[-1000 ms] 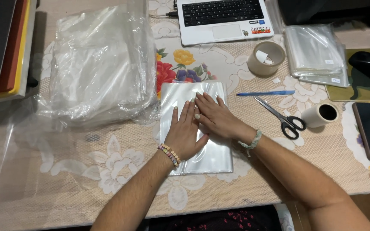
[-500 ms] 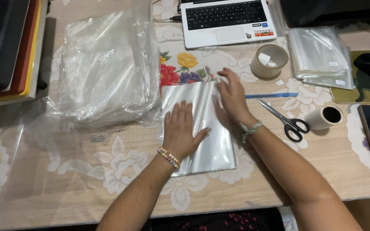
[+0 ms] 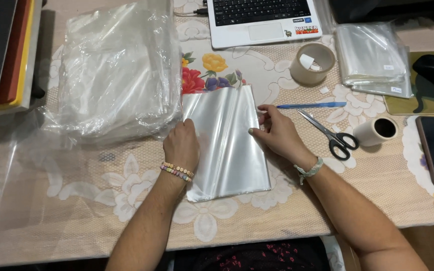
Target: The person cuts small pieces of white tape with scissors and writes on them using a blue pen. They then affix these labels to clear plastic pouches. The person also handles a larger plastic sheet, folding it over a stack of pouches.
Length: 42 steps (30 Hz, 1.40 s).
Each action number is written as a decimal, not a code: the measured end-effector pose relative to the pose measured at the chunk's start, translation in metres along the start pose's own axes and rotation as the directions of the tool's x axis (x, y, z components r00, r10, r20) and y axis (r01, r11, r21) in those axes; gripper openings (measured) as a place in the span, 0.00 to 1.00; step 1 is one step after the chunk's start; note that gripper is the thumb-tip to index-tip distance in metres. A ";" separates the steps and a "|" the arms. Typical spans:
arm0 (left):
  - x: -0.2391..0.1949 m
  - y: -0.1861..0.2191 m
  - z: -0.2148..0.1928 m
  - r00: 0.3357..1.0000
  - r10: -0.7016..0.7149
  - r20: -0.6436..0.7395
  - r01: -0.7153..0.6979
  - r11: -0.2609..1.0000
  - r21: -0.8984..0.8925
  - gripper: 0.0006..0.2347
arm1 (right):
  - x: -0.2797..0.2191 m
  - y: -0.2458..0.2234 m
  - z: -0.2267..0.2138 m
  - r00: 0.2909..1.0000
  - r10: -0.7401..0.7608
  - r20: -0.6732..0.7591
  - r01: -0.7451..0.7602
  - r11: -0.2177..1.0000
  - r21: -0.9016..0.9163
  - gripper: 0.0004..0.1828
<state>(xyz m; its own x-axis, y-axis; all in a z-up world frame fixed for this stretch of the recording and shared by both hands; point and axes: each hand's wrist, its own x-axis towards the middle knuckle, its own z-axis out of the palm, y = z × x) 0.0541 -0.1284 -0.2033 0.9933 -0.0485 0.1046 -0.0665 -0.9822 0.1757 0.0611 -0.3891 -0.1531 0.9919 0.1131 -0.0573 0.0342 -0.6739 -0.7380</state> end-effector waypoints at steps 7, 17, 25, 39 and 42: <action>-0.013 0.024 -0.045 0.967 0.195 -0.162 -0.197 0.980 0.003 0.07 | -0.009 -0.024 -0.008 0.997 -0.057 -0.042 0.047 0.975 -0.219 0.40; -0.011 0.013 -0.039 0.990 -0.111 0.082 0.105 0.992 0.071 0.29 | 0.001 -0.010 0.006 0.994 -0.019 -0.109 0.005 0.991 -0.135 0.36; -0.037 -0.028 -0.063 0.922 0.240 0.303 -0.209 0.969 -0.131 0.13 | 0.017 0.013 0.003 0.992 0.121 -0.042 -0.117 0.990 0.077 0.29; 0.021 -0.103 -0.056 0.694 0.719 0.040 -0.582 0.526 0.620 0.23 | 0.006 0.048 0.014 0.990 0.113 0.085 -0.139 0.882 0.450 0.14; 0.036 -0.114 -0.054 0.686 0.722 0.092 -0.610 0.502 0.614 0.23 | 0.007 0.062 0.015 0.991 0.087 0.098 -0.125 0.855 0.504 0.13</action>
<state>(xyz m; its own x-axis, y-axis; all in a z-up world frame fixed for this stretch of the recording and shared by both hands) 0.0921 -0.0085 -0.1664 0.6422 -0.7588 0.1089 -0.5812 -0.5746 -0.5763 0.0682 -0.4193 -0.2095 0.9744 0.1251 -0.1866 -0.1558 -0.2225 -0.9624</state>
